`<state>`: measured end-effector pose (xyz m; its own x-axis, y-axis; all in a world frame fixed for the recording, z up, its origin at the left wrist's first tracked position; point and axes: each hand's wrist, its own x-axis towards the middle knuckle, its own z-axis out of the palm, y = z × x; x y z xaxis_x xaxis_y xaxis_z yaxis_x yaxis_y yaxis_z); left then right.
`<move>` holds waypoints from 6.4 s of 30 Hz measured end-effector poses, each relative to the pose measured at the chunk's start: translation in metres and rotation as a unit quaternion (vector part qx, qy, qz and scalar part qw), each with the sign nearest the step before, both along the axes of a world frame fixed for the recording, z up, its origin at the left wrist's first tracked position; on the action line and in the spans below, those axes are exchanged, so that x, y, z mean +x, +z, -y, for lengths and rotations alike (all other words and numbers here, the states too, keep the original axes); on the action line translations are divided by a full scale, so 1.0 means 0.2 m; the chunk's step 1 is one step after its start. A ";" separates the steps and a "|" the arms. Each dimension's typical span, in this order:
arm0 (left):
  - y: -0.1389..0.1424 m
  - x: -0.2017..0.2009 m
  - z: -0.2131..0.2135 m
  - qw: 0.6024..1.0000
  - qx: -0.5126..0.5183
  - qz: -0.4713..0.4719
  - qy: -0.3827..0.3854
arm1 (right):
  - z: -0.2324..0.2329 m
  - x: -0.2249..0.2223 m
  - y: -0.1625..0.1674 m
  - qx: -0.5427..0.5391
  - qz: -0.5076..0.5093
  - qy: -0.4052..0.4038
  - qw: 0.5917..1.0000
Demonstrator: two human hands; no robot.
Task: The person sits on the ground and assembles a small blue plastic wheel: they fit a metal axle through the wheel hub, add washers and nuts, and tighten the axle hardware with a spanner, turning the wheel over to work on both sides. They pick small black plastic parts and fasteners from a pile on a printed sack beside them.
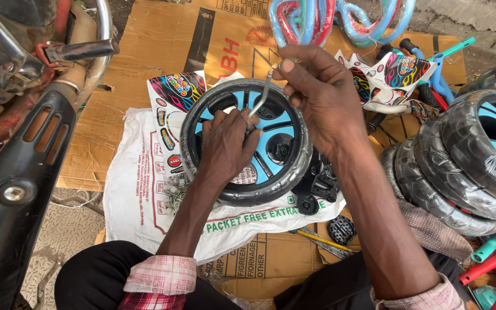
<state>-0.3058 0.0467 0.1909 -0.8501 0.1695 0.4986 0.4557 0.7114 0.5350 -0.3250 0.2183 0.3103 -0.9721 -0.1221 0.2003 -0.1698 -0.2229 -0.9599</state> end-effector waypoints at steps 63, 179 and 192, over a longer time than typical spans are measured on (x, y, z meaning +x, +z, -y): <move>0.01 0.02 0.02 0.999 0.015 -0.030 -0.001 | 0.01 0.07 -0.08 0.150 -0.079 -0.055 0.984; -0.03 0.10 0.38 0.821 0.429 0.329 0.182 | 0.21 0.15 -0.32 0.545 -0.228 -0.030 0.806; 0.04 0.11 0.37 0.814 0.430 0.348 0.176 | 0.16 0.15 -0.37 0.474 -0.225 -0.021 0.851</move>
<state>-0.2836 -0.0280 0.1982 -0.8979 -0.3038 -0.3186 -0.3214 -0.0423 0.9460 -0.2950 0.1854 0.2360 -0.8298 -0.4041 0.3848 -0.5575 0.6298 -0.5408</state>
